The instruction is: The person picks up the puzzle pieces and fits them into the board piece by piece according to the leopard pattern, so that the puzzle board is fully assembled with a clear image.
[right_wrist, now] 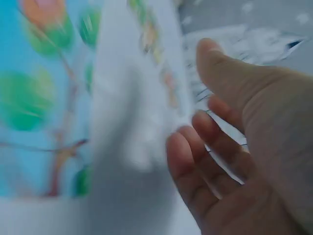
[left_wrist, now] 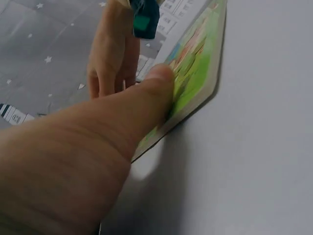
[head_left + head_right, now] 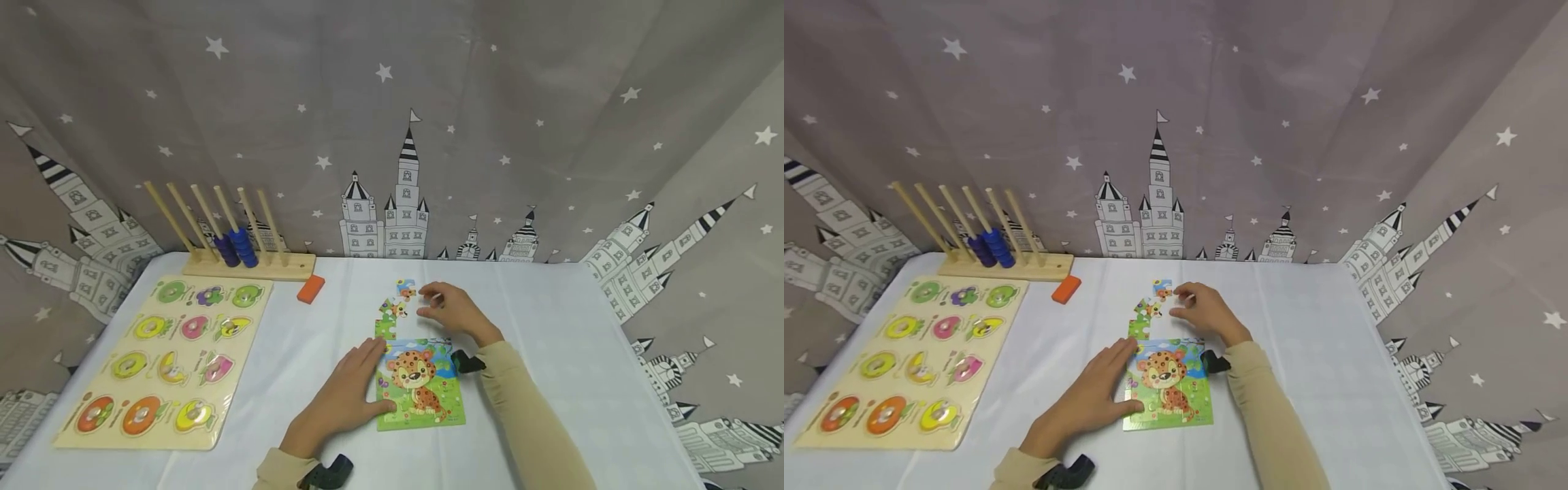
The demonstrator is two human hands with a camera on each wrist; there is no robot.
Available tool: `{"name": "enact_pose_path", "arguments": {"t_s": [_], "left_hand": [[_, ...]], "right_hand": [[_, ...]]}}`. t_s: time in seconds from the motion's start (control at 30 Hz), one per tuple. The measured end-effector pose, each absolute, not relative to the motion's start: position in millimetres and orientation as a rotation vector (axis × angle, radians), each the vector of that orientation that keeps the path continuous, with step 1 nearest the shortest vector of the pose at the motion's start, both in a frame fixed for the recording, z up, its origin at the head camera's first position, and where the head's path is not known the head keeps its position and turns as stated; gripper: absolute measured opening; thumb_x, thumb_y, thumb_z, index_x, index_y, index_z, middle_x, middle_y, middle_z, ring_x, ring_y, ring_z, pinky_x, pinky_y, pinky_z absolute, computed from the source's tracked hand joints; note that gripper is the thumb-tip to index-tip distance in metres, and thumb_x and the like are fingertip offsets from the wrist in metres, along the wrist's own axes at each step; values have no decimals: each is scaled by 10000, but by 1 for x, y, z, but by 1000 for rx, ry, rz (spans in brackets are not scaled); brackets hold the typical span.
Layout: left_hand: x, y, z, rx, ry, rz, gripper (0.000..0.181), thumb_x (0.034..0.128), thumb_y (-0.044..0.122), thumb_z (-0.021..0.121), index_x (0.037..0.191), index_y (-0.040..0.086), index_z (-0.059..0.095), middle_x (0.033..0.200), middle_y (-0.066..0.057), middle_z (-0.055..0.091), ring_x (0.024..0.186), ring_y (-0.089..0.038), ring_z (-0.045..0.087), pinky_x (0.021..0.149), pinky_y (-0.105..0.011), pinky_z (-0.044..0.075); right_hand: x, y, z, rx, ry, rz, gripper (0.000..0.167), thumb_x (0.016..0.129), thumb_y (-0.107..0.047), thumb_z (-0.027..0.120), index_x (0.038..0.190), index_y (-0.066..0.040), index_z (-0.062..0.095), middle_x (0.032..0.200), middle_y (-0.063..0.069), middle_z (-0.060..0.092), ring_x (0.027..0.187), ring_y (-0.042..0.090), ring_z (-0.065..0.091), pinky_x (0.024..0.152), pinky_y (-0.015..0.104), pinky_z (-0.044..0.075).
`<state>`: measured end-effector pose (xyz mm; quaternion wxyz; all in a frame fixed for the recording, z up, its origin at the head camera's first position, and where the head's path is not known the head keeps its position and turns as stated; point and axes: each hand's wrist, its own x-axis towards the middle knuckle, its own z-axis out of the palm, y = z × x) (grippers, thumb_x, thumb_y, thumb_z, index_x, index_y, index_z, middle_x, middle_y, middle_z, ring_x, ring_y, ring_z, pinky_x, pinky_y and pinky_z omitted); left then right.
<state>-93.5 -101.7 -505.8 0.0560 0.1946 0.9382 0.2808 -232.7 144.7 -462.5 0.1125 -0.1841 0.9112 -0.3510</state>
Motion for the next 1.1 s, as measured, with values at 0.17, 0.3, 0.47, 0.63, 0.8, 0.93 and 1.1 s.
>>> {"name": "enact_pose_path", "arguments": {"t_s": [0.17,0.3,0.47,0.63,0.8,0.93,1.1], "left_hand": [[-93,-110,-503,568,2773,885,1173,742,638,811,1624,97,258,1688,-85,286,1569,-301,263,1287,-502,225],[-93,-111,-502,559,2766,883,1189,728,652,813,1623,97,261,1685,-93,293,1566,-308,269,1287,-507,223],[-94,-111,-501,552,2787,873,1150,752,628,810,1623,109,268,1685,-73,298,1567,-294,270,1287,-501,226],[-93,-111,-501,557,2816,888,1088,774,579,811,1606,87,311,1666,-89,338,1554,-315,297,1271,-527,252],[-94,-109,-506,570,2869,848,999,834,579,754,1598,91,333,1651,-89,370,1543,-306,323,1267,-532,257],[-96,-109,-510,558,2920,830,920,871,548,731,1587,104,362,1629,-81,412,1527,-295,359,1265,-519,267],[-98,-108,-512,547,2950,860,857,885,503,733,1572,116,397,1597,-82,461,1503,-293,400,1256,-509,292]], "right_hand": [[-269,130,-475,-502,2712,-903,632,937,-364,746,1485,-131,533,1341,122,595,1143,264,583,1017,449,513],[-278,120,-477,-479,2747,-850,617,905,-368,782,1439,-128,588,1343,143,558,1141,280,553,1052,462,488],[-281,113,-476,-373,2775,-889,522,874,-353,818,1300,-106,644,1217,116,591,1073,260,557,1006,425,494],[-271,118,-476,-205,2762,-1132,299,943,-311,745,1156,-123,653,1014,73,657,875,197,606,814,375,514],[-239,126,-471,-235,2680,-1278,187,948,-250,738,1098,-146,696,1015,45,711,814,143,678,779,346,547],[-204,123,-466,-447,2542,-1222,172,934,-210,751,1084,-132,718,926,26,736,724,113,695,686,305,567],[-175,112,-467,-502,2522,-1137,143,919,-188,767,1050,-139,738,847,-20,707,616,80,633,532,255,522]]}}
